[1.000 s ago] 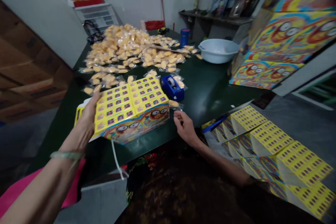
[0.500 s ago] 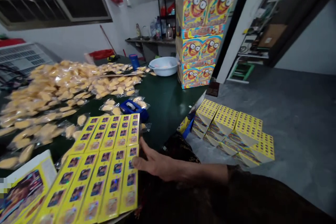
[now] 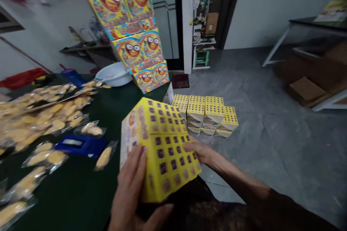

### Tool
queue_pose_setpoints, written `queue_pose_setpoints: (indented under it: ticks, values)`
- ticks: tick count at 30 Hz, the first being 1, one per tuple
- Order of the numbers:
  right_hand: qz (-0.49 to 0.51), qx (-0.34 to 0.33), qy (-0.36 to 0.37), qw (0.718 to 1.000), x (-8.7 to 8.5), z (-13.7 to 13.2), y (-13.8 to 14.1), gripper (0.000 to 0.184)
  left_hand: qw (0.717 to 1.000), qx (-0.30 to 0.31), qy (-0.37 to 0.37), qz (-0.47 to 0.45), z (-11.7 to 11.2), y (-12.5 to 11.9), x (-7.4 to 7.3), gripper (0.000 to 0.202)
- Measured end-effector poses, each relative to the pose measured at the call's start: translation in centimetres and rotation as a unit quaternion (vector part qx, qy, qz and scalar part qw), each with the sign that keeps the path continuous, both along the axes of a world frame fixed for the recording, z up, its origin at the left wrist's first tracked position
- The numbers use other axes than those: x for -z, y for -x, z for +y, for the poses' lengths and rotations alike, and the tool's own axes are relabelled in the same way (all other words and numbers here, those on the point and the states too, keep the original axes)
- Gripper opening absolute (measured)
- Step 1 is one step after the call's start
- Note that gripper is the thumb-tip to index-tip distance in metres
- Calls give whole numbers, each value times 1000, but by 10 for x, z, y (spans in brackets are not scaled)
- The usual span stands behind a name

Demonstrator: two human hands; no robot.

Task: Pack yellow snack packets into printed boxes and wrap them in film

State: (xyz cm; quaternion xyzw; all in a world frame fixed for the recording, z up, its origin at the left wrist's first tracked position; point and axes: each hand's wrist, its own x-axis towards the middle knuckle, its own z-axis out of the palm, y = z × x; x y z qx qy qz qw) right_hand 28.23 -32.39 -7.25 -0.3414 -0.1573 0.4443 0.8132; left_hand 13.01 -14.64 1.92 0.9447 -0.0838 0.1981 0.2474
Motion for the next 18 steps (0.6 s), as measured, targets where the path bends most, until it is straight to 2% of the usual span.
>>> queue_pose_setpoints:
  ticks: [3,6,8,11,14,18]
  values:
    - [55,131,37,989,43,-64,-15,48,990,135,-48,5,-36,-56,20,84]
    - [130,257,91,953,85,-130,-16,47,962,257,-69,65,-86,-108,46,90]
    - [174,323,134,921,112,-173,-12,47,940,295,-82,154,-124,-140,62,93]
    - [204,396,206,871,147,-232,-10,48,911,299,-80,271,-182,-184,89,96]
    - [191,446,277,830,165,-288,-19,47,872,349,-47,339,-233,-229,123,101]
    - [149,487,350,786,164,-350,-55,45,814,442,69,370,-289,-295,167,102]
